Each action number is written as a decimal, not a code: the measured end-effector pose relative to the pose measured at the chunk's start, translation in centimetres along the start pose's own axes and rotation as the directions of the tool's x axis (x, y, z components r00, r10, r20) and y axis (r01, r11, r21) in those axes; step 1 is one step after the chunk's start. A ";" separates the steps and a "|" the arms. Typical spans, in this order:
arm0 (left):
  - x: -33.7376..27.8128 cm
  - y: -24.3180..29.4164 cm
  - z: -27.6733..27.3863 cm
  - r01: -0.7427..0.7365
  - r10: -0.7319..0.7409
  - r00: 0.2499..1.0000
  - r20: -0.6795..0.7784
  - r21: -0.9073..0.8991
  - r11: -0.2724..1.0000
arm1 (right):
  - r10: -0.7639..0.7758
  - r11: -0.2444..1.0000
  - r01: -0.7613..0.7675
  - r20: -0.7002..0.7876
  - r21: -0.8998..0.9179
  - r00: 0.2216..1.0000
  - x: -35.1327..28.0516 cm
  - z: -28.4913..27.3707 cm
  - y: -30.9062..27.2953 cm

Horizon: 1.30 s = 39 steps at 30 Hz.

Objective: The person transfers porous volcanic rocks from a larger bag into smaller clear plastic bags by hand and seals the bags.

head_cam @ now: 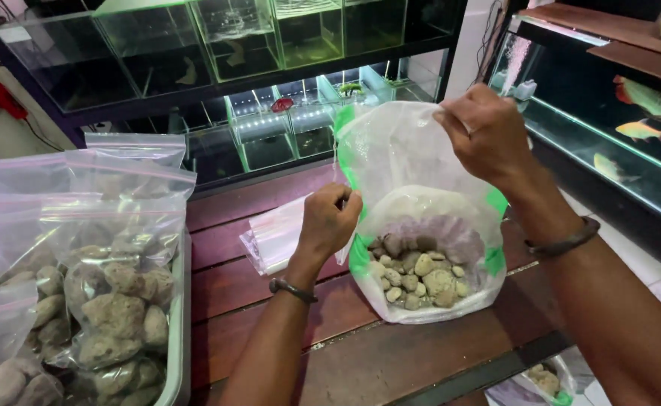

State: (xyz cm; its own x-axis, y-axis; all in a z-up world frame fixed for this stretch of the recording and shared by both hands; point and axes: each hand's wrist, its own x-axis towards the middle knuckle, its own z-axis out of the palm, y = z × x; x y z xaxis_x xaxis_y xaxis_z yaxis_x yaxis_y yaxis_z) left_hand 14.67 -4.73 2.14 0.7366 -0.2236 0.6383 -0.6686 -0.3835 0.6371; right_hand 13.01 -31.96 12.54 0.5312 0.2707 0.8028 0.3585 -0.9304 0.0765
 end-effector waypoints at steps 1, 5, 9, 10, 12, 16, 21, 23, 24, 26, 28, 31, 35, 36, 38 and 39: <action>-0.3 -0.5 0.3 0.001 -0.001 1.000 0.002 0.000 1.000 | 0.002 1.000 -0.002 0.001 0.001 1.000 -0.3 0.1 -0.2; -1.1 -1.4 -0.2 0.077 -0.078 0.997 -0.002 0.107 0.991 | 0.076 0.997 -0.078 0.051 0.026 0.996 -2.6 -0.6 -1.1; -3.0 -1.1 -3.3 0.048 -0.059 0.998 0.032 0.286 0.957 | 0.128 0.991 -0.125 -0.055 0.045 0.990 -7.9 -3.9 -3.3; -3.7 -0.1 -4.3 0.046 -0.058 0.998 0.034 0.285 0.957 | 0.130 0.991 -0.128 -0.056 0.043 0.990 -10.0 -4.7 -3.9; -5.4 1.8 -6.5 0.088 -0.184 0.969 0.166 0.462 0.883 | 0.312 0.896 -0.399 0.362 0.195 0.878 -13.9 -5.9 -5.1; -6.5 7.0 -6.1 0.427 -0.625 0.657 0.421 0.475 0.770 | 0.368 0.805 -0.591 0.825 -0.052 0.429 -17.0 -6.7 -6.9; -9.2 1.3 0.7 0.420 -0.670 0.616 0.416 0.546 0.725 | 0.249 0.901 -0.428 0.890 -0.069 0.381 -20.2 -5.4 -7.1; -9.1 2.2 0.1 0.461 -0.667 0.598 0.445 0.490 0.740 | 0.200 0.901 -0.434 0.866 0.022 0.459 -19.7 -5.5 -6.6; -9.1 2.6 -0.2 0.506 -0.665 0.579 0.472 0.432 0.747 | 0.151 0.895 -0.431 0.833 0.113 0.533 -19.5 -5.6 -6.3; -10.2 1.6 0.0 0.426 -0.549 0.710 0.440 0.353 0.833 | 0.230 0.908 -0.414 0.755 0.061 0.614 -18.1 -4.0 -7.2; -11.2 1.6 -0.5 0.328 -0.420 0.817 0.396 0.279 0.903 | 0.298 0.914 -0.406 0.664 0.009 0.685 -16.1 -3.2 -9.2; -11.4 3.7 -1.8 0.319 -0.412 0.815 0.407 0.279 0.906 | 0.221 0.925 -0.378 0.868 -0.041 0.445 -12.7 -2.5 -12.3; -10.6 7.1 -4.6 0.332 -0.422 0.827 0.372 0.283 0.900 | 0.182 0.934 -0.346 0.953 -0.091 0.242 -11.5 -1.2 -13.2; -10.3 7.8 -5.4 0.377 -0.437 0.812 0.388 0.225 0.899 | 0.181 0.921 -0.382 0.950 -0.073 0.254 -11.2 -1.2 -13.1; -10.0 8.3 -7.0 0.351 -0.381 0.833 0.400 0.150 0.924 | 0.217 0.857 -0.515 0.898 0.013 0.383 -12.8 1.0 -10.1; -9.7 8.6 -7.8 0.319 -0.323 0.857 0.401 0.078 0.944 | 0.266 0.778 -0.616 0.823 0.124 0.502 -13.3 2.2 -8.5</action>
State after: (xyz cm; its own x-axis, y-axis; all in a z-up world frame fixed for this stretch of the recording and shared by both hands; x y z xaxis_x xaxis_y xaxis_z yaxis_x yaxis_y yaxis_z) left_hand 1.01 1.16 4.81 0.8884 -0.4272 0.1681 -0.3881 -0.5035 0.7719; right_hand 4.57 -27.08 -0.14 0.9938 0.0916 -0.0629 0.0470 -0.8597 -0.5087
